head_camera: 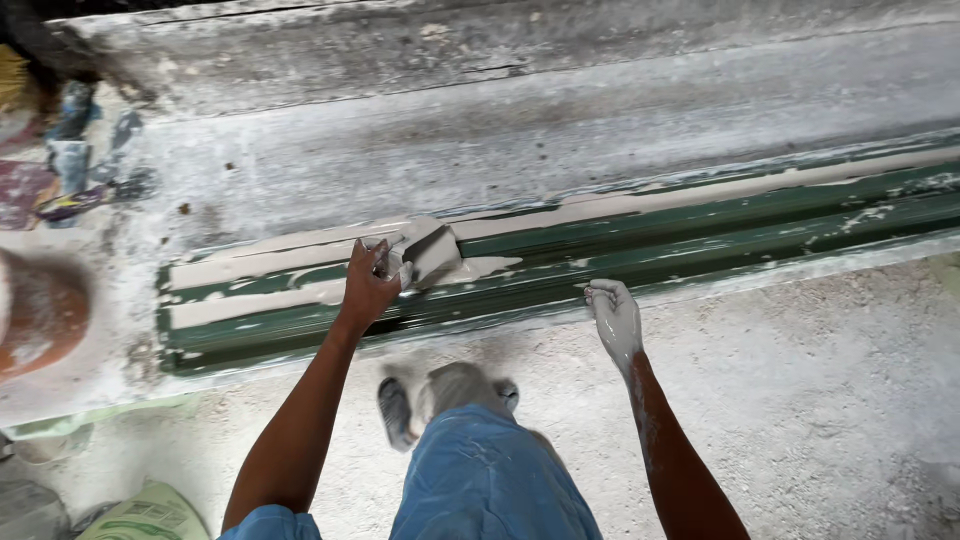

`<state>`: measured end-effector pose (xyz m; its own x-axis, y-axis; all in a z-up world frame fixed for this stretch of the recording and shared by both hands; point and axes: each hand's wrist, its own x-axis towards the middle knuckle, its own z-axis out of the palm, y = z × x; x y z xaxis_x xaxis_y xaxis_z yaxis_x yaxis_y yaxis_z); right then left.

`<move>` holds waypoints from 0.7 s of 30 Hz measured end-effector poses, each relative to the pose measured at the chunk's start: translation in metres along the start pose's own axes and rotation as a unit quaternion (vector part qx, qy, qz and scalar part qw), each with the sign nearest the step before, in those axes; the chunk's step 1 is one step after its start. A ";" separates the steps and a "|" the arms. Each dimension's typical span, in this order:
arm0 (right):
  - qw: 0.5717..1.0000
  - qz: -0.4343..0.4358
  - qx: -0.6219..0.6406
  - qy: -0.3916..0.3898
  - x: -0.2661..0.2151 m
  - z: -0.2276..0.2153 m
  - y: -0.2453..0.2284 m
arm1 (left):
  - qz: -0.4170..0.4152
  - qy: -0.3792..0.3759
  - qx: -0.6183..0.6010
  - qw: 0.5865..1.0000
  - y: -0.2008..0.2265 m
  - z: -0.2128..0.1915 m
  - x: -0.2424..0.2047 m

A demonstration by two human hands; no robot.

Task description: The person mixes a white gypsum slurry in a bowl and then uses a roller to apply the coating onto long green mold sections laid on a workbench. The person repeatedly dips the roller into the slurry and rolls it along the mold to spread the material evenly.

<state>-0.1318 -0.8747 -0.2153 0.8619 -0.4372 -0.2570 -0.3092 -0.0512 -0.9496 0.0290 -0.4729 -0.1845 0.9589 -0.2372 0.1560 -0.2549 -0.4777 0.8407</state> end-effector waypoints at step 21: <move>0.999 -0.025 -0.035 0.013 0.196 -0.439 0.059 | 0.022 -0.070 0.057 0.996 0.170 0.463 0.096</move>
<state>-0.1577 -1.3573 -0.2433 0.8666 -0.4559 -0.2031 -0.2934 -0.1360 -0.9463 0.0203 -0.9685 -0.2666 0.9219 -0.3712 0.1106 -0.3158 -0.5550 0.7696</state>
